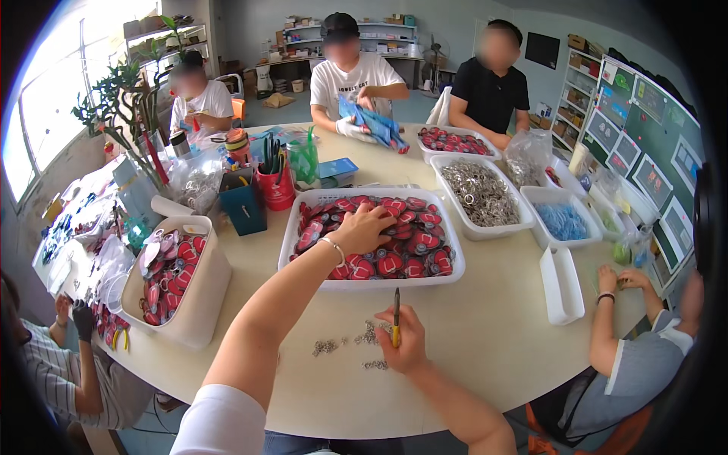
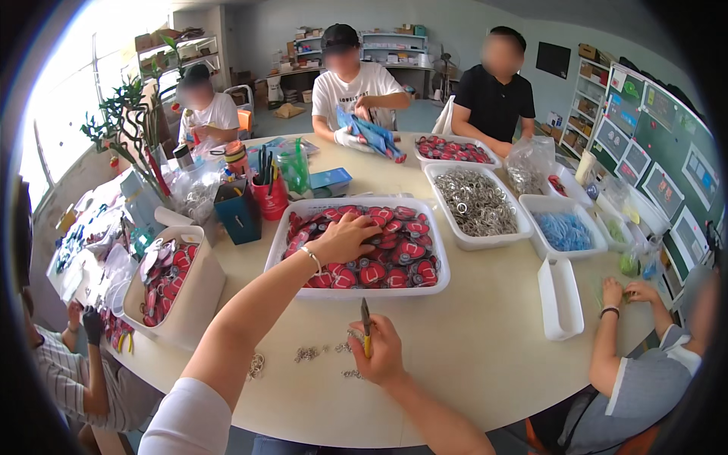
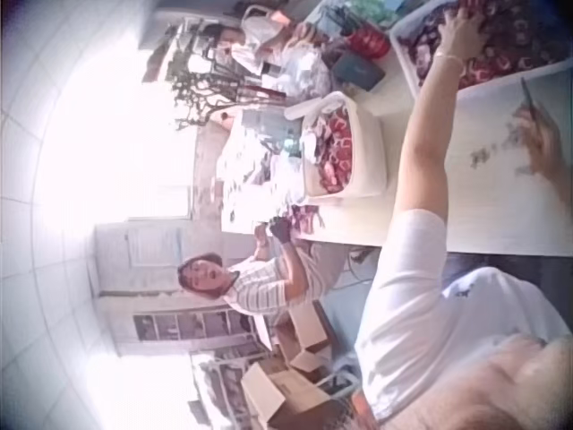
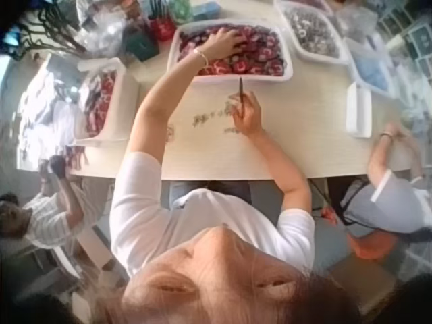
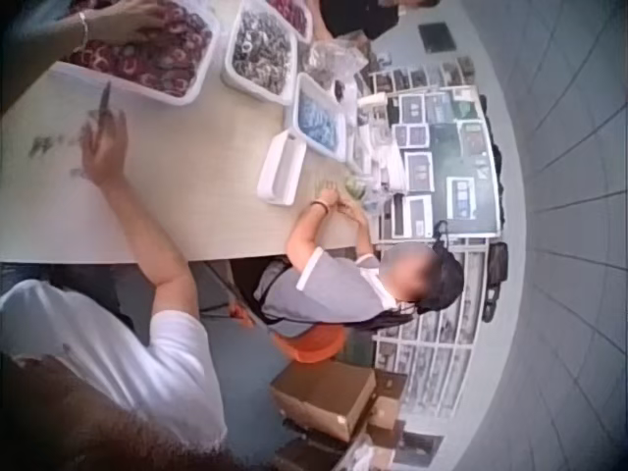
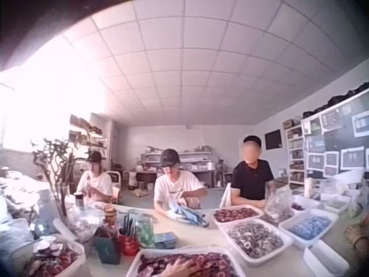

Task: The person assembles heart-shaped keychains by attaching split rings and key rings to the charms using pliers. They repeatedly pick up a charm, open a split ring, link it to the charm and a key ring, then close the ring, placing finished units into a container.

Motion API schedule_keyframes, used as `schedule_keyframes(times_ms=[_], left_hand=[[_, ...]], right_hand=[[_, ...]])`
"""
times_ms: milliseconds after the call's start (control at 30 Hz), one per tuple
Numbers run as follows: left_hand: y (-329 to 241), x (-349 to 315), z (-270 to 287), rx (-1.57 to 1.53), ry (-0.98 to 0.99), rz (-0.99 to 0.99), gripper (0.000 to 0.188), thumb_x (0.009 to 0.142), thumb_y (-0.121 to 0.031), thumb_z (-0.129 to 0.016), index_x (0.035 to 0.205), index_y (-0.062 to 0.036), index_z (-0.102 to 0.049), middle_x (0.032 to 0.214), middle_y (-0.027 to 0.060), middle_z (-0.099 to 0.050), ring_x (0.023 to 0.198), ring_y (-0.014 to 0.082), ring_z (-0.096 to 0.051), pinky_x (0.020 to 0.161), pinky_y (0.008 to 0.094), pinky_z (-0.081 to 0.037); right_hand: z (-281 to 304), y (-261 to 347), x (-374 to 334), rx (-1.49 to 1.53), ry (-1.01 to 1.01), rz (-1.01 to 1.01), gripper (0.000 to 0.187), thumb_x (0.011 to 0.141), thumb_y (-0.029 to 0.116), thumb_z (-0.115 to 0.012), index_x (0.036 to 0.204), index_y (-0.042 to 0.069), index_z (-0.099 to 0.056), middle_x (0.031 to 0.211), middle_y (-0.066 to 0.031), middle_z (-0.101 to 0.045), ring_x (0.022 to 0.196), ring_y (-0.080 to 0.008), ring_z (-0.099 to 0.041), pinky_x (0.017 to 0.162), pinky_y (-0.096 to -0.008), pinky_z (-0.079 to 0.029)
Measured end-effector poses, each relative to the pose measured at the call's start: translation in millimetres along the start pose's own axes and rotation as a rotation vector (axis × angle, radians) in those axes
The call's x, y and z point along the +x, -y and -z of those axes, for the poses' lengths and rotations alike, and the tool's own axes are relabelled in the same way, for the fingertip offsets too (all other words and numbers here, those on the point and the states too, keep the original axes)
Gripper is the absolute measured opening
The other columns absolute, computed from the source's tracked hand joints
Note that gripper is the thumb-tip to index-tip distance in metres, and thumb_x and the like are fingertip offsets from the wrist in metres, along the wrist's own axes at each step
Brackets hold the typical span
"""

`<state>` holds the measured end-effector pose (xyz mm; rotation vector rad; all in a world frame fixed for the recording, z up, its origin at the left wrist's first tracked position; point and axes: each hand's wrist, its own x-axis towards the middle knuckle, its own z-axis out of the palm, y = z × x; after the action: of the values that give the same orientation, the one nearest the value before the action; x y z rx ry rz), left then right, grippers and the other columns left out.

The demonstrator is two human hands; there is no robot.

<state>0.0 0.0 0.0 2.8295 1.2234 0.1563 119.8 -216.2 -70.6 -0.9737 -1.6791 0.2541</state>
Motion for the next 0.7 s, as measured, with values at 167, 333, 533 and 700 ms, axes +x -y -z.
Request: schedule_keyframes(times_ms=[167, 333, 533, 700], left_hand=[[12, -48, -21, 0.060, -0.114, -0.113, 0.050, 0.090, -0.031, -0.059, 0.137, -0.0210, -0.048, 0.137, 0.0083, -0.045, 0.126, 0.0331, -0.043, 0.094, 0.0564, -0.043], [0, -31, 7, 0.058, -0.061, 0.057, 0.054, 0.090, -0.038, -0.058, 0.140, -0.0212, -0.044, 0.141, 0.0112, -0.043, 0.132, 0.0331, -0.037, 0.099, 0.0515, -0.039], [17, -2, -16, 0.021, -0.197, 0.293, 0.069, 0.085, -0.060, -0.054, 0.142, -0.0237, -0.041, 0.141, 0.0109, -0.043, 0.130, 0.0382, -0.038, 0.096, 0.0609, -0.038], [13, -14, -15, 0.074, -0.162, 0.140, 0.066, 0.085, -0.044, -0.064, 0.142, -0.0212, -0.040, 0.131, 0.0083, -0.049, 0.118, 0.0326, -0.049, 0.088, 0.0551, -0.046]], right_hand=[[0, 4, 1, -0.017, -0.022, 0.011, 0.022, 0.078, 0.011, -0.069, 0.098, 0.003, -0.065, 0.098, -0.0118, -0.056, 0.085, -0.0307, -0.059, 0.073, -0.0381, -0.049], [4, 3, -1, -0.063, 0.006, 0.024, 0.023, 0.077, 0.010, -0.069, 0.098, 0.003, -0.065, 0.099, -0.0118, -0.057, 0.086, -0.0304, -0.059, 0.073, -0.0384, -0.050], [-2, 2, 1, -0.043, 0.016, 0.060, 0.023, 0.077, 0.010, -0.069, 0.098, 0.003, -0.065, 0.099, -0.0117, -0.057, 0.087, -0.0303, -0.059, 0.073, -0.0384, -0.050], [-2, 3, -2, -0.059, 0.027, 0.043, 0.023, 0.077, 0.011, -0.069, 0.097, 0.002, -0.065, 0.100, -0.0124, -0.057, 0.087, -0.0306, -0.059, 0.072, -0.0385, -0.050]])
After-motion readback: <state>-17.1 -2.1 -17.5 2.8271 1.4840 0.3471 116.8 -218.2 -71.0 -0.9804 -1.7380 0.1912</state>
